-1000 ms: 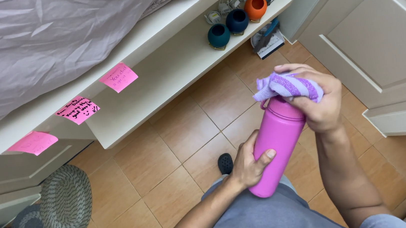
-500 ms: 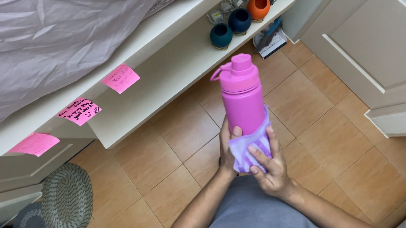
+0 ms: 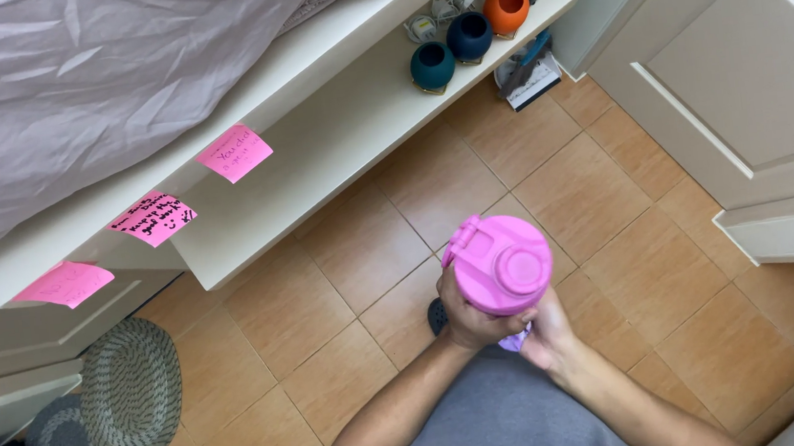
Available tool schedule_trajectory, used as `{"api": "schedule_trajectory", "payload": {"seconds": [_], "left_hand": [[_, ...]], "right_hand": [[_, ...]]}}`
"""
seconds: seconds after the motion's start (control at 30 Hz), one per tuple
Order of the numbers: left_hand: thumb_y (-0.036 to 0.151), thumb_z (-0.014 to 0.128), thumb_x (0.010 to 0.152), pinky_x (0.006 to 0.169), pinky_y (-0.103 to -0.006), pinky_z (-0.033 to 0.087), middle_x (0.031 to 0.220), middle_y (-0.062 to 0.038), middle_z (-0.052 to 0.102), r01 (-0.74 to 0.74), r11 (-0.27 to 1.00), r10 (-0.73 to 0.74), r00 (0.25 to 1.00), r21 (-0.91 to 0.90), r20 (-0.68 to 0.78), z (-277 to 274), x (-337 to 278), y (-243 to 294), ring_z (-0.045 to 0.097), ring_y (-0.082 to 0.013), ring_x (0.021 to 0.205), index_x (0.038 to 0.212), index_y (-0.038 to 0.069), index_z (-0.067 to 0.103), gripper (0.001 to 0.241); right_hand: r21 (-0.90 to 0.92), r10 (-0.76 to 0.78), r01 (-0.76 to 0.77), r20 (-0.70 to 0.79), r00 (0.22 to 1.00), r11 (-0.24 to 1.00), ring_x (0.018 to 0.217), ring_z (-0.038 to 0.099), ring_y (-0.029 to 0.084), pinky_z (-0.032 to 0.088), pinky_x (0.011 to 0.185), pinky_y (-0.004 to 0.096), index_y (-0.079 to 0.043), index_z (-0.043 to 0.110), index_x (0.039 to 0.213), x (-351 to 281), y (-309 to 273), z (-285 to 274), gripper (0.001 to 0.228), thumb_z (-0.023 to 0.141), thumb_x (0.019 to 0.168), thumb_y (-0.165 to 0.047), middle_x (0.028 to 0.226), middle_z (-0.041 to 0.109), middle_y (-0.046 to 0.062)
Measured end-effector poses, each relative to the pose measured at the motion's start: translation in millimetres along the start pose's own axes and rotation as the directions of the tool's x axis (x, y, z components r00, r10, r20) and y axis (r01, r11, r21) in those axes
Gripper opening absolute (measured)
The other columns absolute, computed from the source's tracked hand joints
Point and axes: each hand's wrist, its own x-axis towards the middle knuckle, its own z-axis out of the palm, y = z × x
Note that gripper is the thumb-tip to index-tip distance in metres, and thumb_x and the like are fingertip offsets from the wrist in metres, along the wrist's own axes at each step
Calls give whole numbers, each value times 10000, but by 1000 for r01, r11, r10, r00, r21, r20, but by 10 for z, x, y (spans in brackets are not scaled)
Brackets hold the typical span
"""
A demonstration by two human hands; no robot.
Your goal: Cleaning a decorative bowl, a water bottle, and light bulbs using a cleaning cloth and spray bottle.
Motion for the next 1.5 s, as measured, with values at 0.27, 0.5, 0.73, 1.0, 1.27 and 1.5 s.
{"api": "schedule_trajectory", "payload": {"seconds": [0.27,0.5,0.73,1.0,1.27,1.5], "left_hand": [[580,774,830,977,-394,596,1157,-114,636,288,890,-270,958,-353,101,-25,194,40,665,-234,1079,1277,16,554,753],[569,813,809,971,-386,587,1162,-130,656,362,881,-358,931,-305,74,-81,-18,-40,678,-247,1065,1279,-22,576,792],[593,862,686,987,-366,636,1236,-150,713,10,967,-24,998,253,51,-255,-177,-479,760,-263,1117,1391,-31,520,1001],[525,849,771,1088,-392,580,1269,-148,693,236,971,-237,971,-31,-43,-171,-188,-506,714,-263,1194,1397,-44,513,910],[604,791,802,1023,-381,593,1255,-136,673,307,945,-307,951,-113,17,-11,-89,-355,706,-246,1153,1407,-29,469,932],[667,750,841,912,-402,581,1128,-146,673,356,931,-362,928,-77,-85,-7,240,-399,699,-254,1027,1335,-29,471,898]], "right_hand": [[16,93,-94,23,995,995,959,713,180,608,825,345,-84,572,1298,-302,-403,883,571,430,969,-529,1110,720,76],[-236,33,3,147,989,972,945,704,212,581,745,321,24,556,1422,-29,-331,240,482,475,1137,-357,1201,701,183],[-191,133,-139,-44,990,972,881,763,253,637,753,377,-5,593,1289,4,24,55,500,447,1035,-410,1109,726,165],[-79,133,-137,-57,989,987,1062,697,212,586,899,372,-100,602,1349,0,-209,498,496,456,1048,-466,1218,712,89],[-12,68,-69,-63,996,998,1134,669,246,558,981,394,-64,572,1351,69,-267,581,508,435,1042,-444,1251,694,122],[-280,-229,213,-24,973,936,1056,599,227,525,878,420,-36,506,1427,106,42,43,561,406,1125,-498,1195,613,104]]}}
